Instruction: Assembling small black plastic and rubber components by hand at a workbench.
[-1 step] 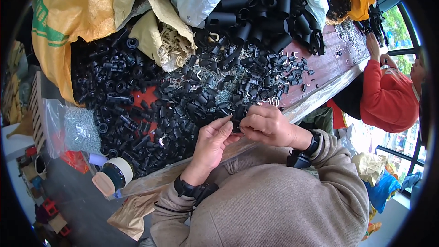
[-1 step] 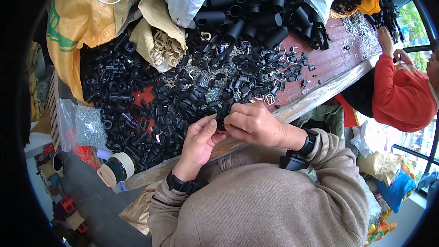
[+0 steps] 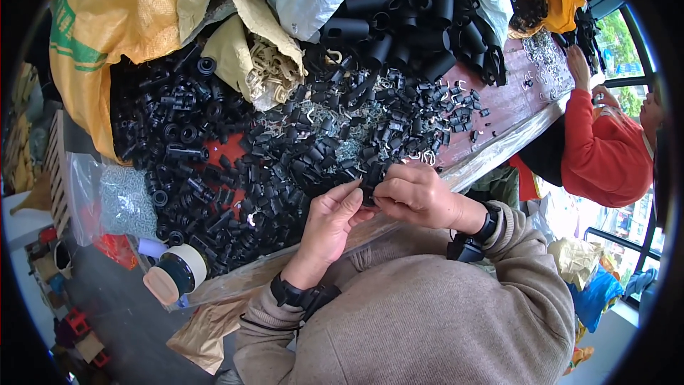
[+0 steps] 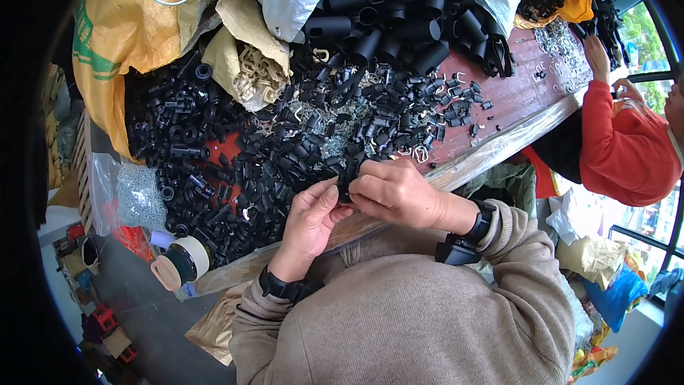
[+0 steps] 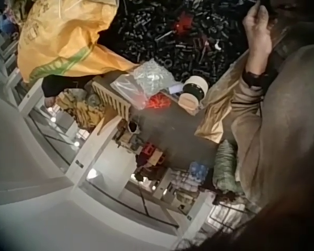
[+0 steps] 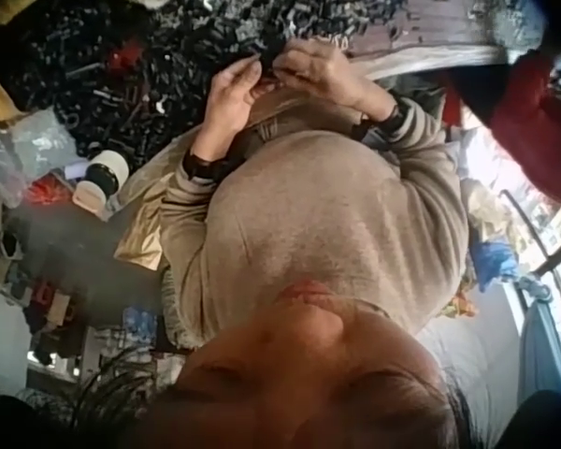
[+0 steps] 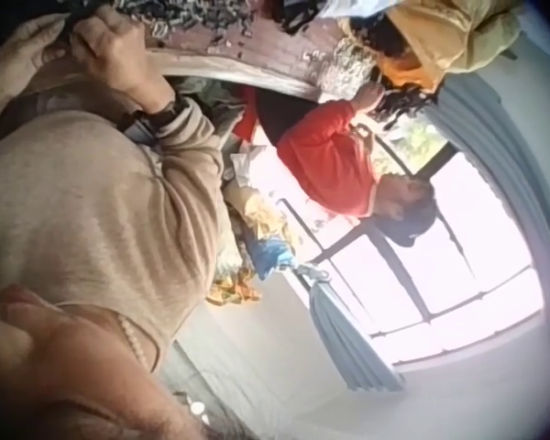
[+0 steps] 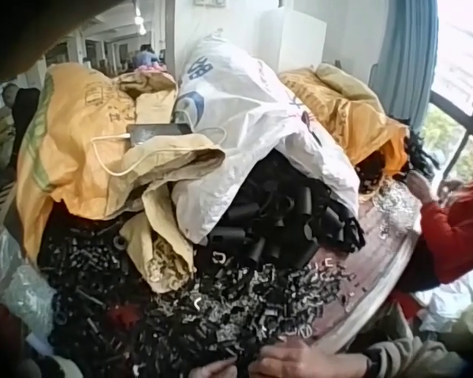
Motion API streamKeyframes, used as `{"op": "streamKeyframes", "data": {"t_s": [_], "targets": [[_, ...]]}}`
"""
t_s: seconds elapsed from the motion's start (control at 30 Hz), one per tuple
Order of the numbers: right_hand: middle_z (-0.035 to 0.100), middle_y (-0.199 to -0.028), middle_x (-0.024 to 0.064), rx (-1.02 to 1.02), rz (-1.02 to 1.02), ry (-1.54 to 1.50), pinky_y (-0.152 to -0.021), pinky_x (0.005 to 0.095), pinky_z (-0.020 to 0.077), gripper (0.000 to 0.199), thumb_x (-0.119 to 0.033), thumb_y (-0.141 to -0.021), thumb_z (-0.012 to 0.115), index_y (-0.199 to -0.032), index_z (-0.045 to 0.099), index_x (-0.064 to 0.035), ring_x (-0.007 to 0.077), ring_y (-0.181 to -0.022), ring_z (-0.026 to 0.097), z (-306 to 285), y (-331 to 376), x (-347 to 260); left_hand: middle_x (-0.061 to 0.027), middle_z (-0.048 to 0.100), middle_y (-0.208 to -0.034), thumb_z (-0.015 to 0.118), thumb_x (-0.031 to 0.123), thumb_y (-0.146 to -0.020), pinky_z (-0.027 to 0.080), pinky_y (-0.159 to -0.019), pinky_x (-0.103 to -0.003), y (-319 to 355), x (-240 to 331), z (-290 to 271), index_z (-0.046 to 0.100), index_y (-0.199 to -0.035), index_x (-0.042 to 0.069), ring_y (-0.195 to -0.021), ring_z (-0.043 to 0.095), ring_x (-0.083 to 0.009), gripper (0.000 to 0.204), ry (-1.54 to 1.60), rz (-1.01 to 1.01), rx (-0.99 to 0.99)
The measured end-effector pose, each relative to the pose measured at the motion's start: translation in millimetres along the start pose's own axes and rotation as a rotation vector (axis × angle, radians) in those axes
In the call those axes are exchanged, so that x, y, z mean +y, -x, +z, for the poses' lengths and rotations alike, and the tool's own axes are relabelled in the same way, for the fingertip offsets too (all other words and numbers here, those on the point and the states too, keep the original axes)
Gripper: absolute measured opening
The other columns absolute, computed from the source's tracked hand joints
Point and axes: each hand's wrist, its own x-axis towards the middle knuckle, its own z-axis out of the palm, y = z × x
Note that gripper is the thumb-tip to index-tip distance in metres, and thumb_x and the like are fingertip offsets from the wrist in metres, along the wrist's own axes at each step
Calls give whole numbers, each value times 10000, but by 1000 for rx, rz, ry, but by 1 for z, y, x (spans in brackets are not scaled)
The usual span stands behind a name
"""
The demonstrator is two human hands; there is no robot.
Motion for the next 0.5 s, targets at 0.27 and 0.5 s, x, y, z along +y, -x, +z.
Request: {"op": "streamKeyframes", "data": {"t_s": [0.27,0.5], "targets": [[463,-635,59,-55,-29,182,-450,327,411,126,-61,-629,617,-715,524,-50,226,-514,511,1,1,-1,-102,579,-958,536,99,-833,494,-733,-261,3,-5,3,486,-1108,-54,-802,573,-131,319,-103,-6,40],[473,-650,58,-176,43,200,-510,334,387,144,-68,-631,636,-737,539,-52,226,-559,502,0,7,-6,-93,583,-955,562,85,-813,490,-722,-240,4,-7,4,507,-1085,-53,-789,571,-114,310,-180,-43,-2]]}}
